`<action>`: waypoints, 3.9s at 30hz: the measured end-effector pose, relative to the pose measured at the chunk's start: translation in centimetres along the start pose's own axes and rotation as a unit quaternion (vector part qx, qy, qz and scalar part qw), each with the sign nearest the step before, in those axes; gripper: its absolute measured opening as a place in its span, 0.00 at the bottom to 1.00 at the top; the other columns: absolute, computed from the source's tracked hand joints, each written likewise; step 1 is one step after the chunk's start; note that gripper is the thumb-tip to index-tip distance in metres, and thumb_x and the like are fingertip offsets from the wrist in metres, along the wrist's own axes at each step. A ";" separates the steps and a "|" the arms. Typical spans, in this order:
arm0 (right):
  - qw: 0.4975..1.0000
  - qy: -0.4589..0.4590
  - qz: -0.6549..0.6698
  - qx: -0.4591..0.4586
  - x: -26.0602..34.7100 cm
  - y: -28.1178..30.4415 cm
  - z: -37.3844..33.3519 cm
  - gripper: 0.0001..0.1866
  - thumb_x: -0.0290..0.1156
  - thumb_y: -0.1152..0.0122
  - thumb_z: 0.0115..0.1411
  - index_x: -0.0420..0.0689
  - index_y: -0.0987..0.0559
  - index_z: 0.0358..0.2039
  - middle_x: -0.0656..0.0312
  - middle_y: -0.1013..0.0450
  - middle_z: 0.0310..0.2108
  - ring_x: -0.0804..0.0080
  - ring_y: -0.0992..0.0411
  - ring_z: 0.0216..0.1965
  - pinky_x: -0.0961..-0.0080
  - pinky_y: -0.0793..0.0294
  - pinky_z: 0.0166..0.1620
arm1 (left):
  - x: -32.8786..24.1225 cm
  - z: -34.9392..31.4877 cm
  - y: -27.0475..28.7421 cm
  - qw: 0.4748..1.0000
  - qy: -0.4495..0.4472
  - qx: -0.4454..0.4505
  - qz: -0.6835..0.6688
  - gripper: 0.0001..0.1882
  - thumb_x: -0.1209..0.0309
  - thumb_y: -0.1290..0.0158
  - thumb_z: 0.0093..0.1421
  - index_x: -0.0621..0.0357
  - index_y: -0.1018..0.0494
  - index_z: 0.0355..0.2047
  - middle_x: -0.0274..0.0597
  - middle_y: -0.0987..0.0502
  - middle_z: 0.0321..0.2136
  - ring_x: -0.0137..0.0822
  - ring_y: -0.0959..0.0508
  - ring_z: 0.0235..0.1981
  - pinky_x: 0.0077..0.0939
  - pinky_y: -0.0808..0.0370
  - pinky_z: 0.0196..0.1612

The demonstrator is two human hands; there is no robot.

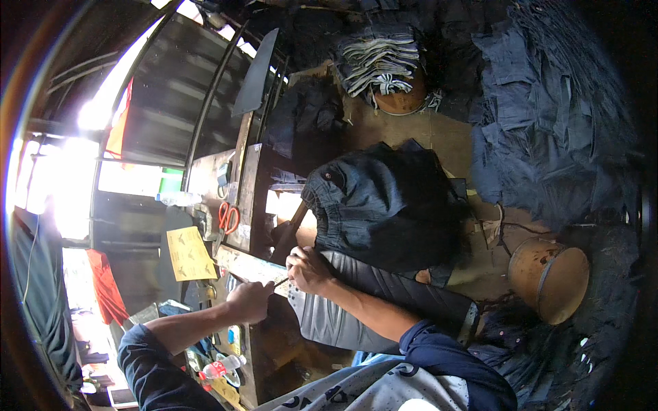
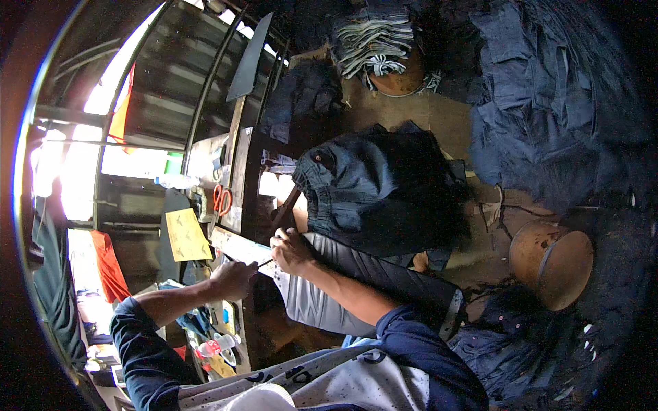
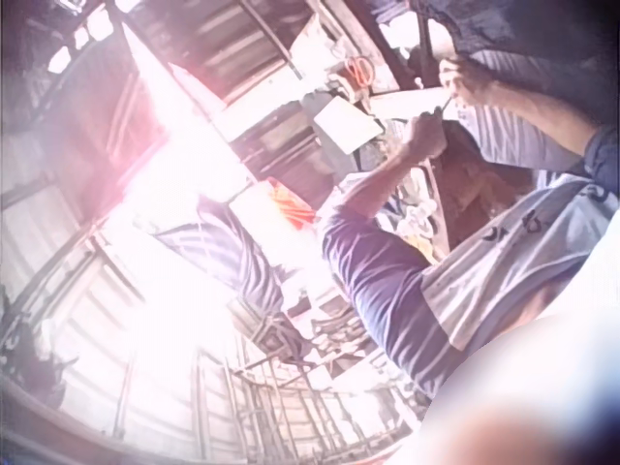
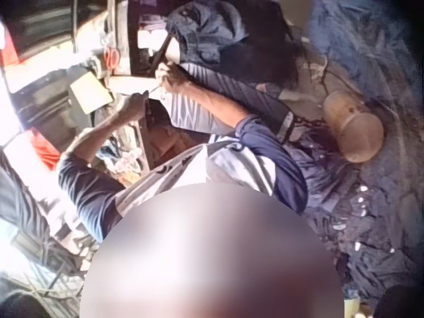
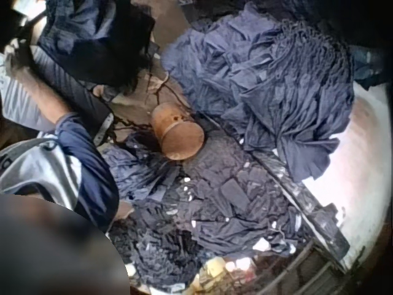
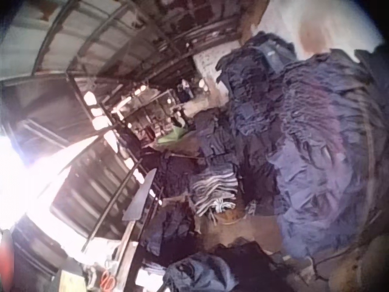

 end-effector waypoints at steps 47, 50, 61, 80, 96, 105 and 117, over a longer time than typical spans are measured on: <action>0.996 -0.038 0.051 0.060 -0.5 -0.4 0.9 0.04 0.26 0.33 0.37 0.47 0.20 0.16 0.64 0.26 0.31 0.60 0.30 0.44 0.60 0.34 0.49 | 3.2 2.1 0.2 0.952 0.010 0.139 -0.272 0.13 0.70 0.45 0.56 0.61 0.26 0.41 0.41 0.20 0.28 0.35 0.20 0.29 0.33 0.23 0.27; 0.993 -0.048 0.101 0.040 -1.0 0.0 1.2 0.02 0.22 0.36 0.40 0.43 0.21 0.17 0.60 0.26 0.30 0.58 0.28 0.38 0.61 0.31 0.45 | -1.6 1.6 1.8 0.990 -0.113 0.012 0.086 0.23 0.69 0.49 0.56 0.67 0.30 0.51 0.52 0.19 0.32 0.47 0.18 0.38 0.39 0.21 0.36; 0.972 -0.125 0.191 -0.060 -2.4 2.2 1.9 0.03 0.20 0.36 0.43 0.38 0.21 0.20 0.55 0.24 0.30 0.57 0.25 0.36 0.65 0.26 0.42 | 1.7 1.6 0.4 0.984 0.008 0.111 -0.138 0.15 0.68 0.44 0.57 0.62 0.27 0.43 0.43 0.19 0.32 0.37 0.19 0.26 0.31 0.23 0.25; 0.979 -0.103 0.172 -0.032 -1.8 1.8 1.8 0.04 0.22 0.34 0.45 0.39 0.20 0.22 0.57 0.24 0.29 0.58 0.25 0.35 0.65 0.26 0.41 | -1.0 0.6 0.8 0.998 -0.058 -0.027 0.023 0.33 0.67 0.50 0.56 0.59 0.40 0.63 0.50 0.22 0.43 0.45 0.18 0.37 0.43 0.22 0.39; 0.979 -0.101 0.175 -0.024 -1.6 2.2 2.1 0.03 0.22 0.35 0.45 0.39 0.21 0.22 0.56 0.24 0.30 0.56 0.25 0.36 0.64 0.26 0.42 | 2.9 0.1 4.4 0.927 -0.036 -0.027 -0.371 0.21 0.63 0.42 0.58 0.56 0.28 0.51 0.39 0.19 0.36 0.34 0.19 0.27 0.30 0.22 0.26; 0.979 -0.104 0.174 -0.032 -2.1 1.4 2.0 0.03 0.22 0.36 0.45 0.39 0.22 0.19 0.55 0.24 0.30 0.56 0.26 0.36 0.64 0.27 0.42 | -0.2 0.6 -1.0 0.999 -0.037 -0.006 0.012 0.28 0.68 0.46 0.56 0.73 0.34 0.54 0.51 0.19 0.33 0.45 0.17 0.37 0.37 0.21 0.35; 0.996 0.042 0.062 0.058 1.3 0.9 2.0 0.05 0.27 0.33 0.42 0.44 0.21 0.20 0.59 0.25 0.30 0.60 0.26 0.38 0.63 0.29 0.45 | 10.1 -7.0 -1.9 0.897 0.020 -0.351 -0.269 0.22 0.70 0.45 0.54 0.46 0.24 0.51 0.40 0.18 0.41 0.39 0.18 0.39 0.33 0.22 0.41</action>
Point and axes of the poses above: each hand's wrist, its own z-axis towards the middle knuckle, its own y-axis out of the back of the hand, x = y × z, the point moved 7 cm from there along z, towards the middle knuckle
